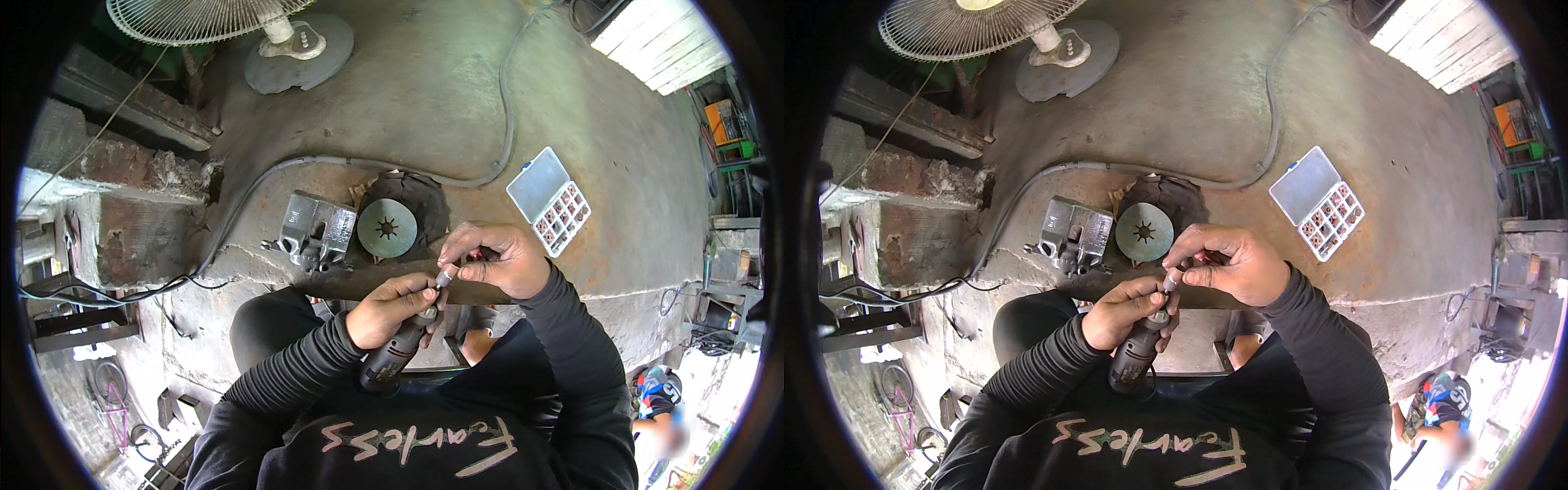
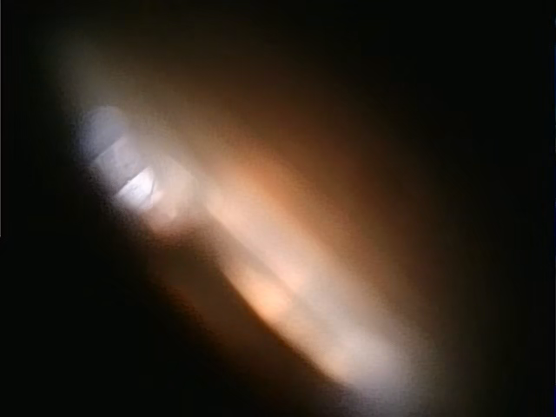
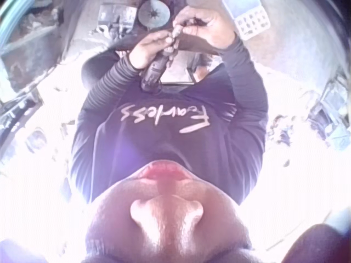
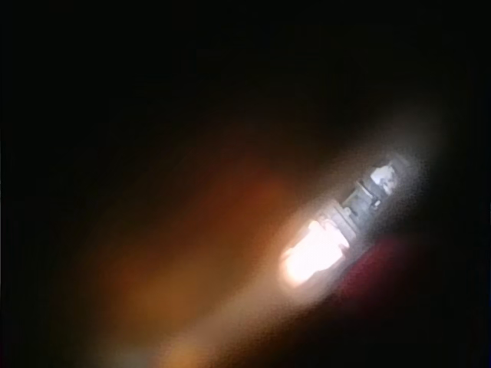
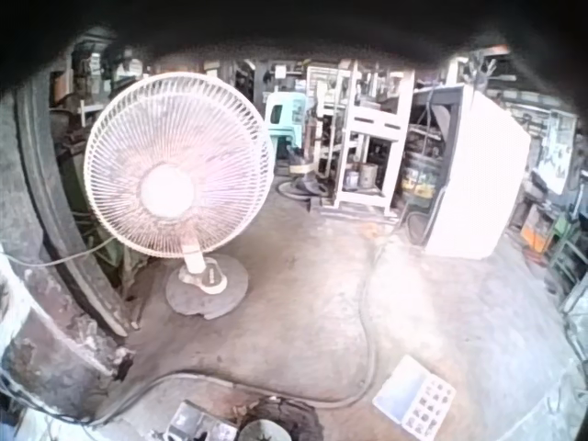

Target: The person selects a grinding bit from a case, installs it into a rotary tool, and then uses the tool to grind the surface of a metal part. The person holds the part with one hand and operates the tool with the other.

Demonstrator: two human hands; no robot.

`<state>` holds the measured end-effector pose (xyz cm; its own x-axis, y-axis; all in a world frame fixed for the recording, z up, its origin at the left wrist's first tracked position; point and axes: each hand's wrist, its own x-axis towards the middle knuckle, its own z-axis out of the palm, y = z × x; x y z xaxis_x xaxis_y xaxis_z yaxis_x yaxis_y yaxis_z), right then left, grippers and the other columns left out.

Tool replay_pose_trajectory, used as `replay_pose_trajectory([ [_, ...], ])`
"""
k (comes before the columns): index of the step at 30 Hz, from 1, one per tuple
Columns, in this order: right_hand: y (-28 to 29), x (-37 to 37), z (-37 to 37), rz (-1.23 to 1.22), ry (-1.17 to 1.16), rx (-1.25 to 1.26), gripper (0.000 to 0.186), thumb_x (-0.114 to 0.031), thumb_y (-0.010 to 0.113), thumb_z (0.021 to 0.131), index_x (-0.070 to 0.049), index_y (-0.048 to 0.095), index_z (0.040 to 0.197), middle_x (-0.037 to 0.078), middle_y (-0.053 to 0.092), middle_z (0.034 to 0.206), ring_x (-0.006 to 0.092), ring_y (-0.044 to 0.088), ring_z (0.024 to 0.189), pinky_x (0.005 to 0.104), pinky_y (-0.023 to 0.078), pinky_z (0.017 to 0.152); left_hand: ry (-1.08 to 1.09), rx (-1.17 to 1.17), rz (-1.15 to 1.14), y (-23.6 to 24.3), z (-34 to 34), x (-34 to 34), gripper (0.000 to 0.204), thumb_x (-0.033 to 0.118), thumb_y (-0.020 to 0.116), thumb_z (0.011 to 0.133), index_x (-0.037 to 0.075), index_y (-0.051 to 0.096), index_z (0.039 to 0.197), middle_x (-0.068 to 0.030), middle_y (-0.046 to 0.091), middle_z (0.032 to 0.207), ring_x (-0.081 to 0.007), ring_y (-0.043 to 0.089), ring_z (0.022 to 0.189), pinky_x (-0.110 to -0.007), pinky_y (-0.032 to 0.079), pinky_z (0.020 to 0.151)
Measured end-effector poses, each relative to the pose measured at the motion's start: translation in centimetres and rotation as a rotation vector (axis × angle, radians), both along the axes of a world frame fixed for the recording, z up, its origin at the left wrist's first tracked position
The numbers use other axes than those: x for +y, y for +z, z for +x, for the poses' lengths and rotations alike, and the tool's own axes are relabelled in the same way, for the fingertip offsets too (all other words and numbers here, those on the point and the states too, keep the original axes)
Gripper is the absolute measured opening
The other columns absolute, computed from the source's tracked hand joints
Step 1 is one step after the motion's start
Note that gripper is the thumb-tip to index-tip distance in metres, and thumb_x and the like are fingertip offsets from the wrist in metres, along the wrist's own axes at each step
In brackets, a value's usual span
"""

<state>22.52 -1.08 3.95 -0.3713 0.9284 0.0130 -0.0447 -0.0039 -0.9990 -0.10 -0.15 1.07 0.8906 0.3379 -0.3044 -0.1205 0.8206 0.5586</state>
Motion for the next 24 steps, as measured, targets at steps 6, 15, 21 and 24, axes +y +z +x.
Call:
replay_pose_trajectory([
  [6,-0.8,0.4,1.6,-0.093,-0.046,-0.088,0.011,-0.006,0.069,0.086,-0.005,0.068,0.098,-0.004,0.064,0.086,0.0032,0.052,0.083,0.0217,0.042,0.077,-0.034,0.027,0.0,0.1,-0.2,0.2,0.026,0.026,0.045,0.102,0.001,0.049,0.102,-0.0108,0.056,0.079,-0.0196,0.06,0.065,-0.03,0.05,0.061],
  [15,-10.6,2.5,14.4,-0.243,-0.603,-0.998,0.015,-0.017,0.068,0.078,-0.005,0.069,0.088,0.014,0.065,0.08,0.0293,0.063,0.078,0.0378,0.05,0.072,-0.001,0.042,0.037,-0.1,0.3,0.3,0.024,0.024,0.044,0.101,0.001,0.048,0.102,-0.0125,0.055,0.079,-0.0213,0.059,0.066,-0.032,0.051,0.065],
  [21,-16.6,1.0,19.4,-0.387,-0.678,-1.162,0.016,-0.013,0.067,0.078,-0.006,0.073,0.091,0.016,0.071,0.091,0.0322,0.067,0.09,0.0367,0.052,0.081,0.0,0.081,0.093,-0.5,0.7,0.4,0.028,0.03,0.045,0.1,0.002,0.048,0.1,-0.0142,0.055,0.076,-0.0255,0.06,0.065,-0.035,0.051,0.06],
  [24,-16.7,0.5,22.0,-0.285,-0.801,-1.057,0.017,-0.014,0.067,0.078,-0.006,0.073,0.092,0.017,0.07,0.086,0.0288,0.068,0.08,0.0359,0.053,0.076,0.015,0.103,0.091,-0.7,0.6,0.4,0.028,0.03,0.045,0.1,0.003,0.048,0.099,-0.0143,0.055,0.076,-0.0259,0.06,0.064,-0.035,0.05,0.059],
])
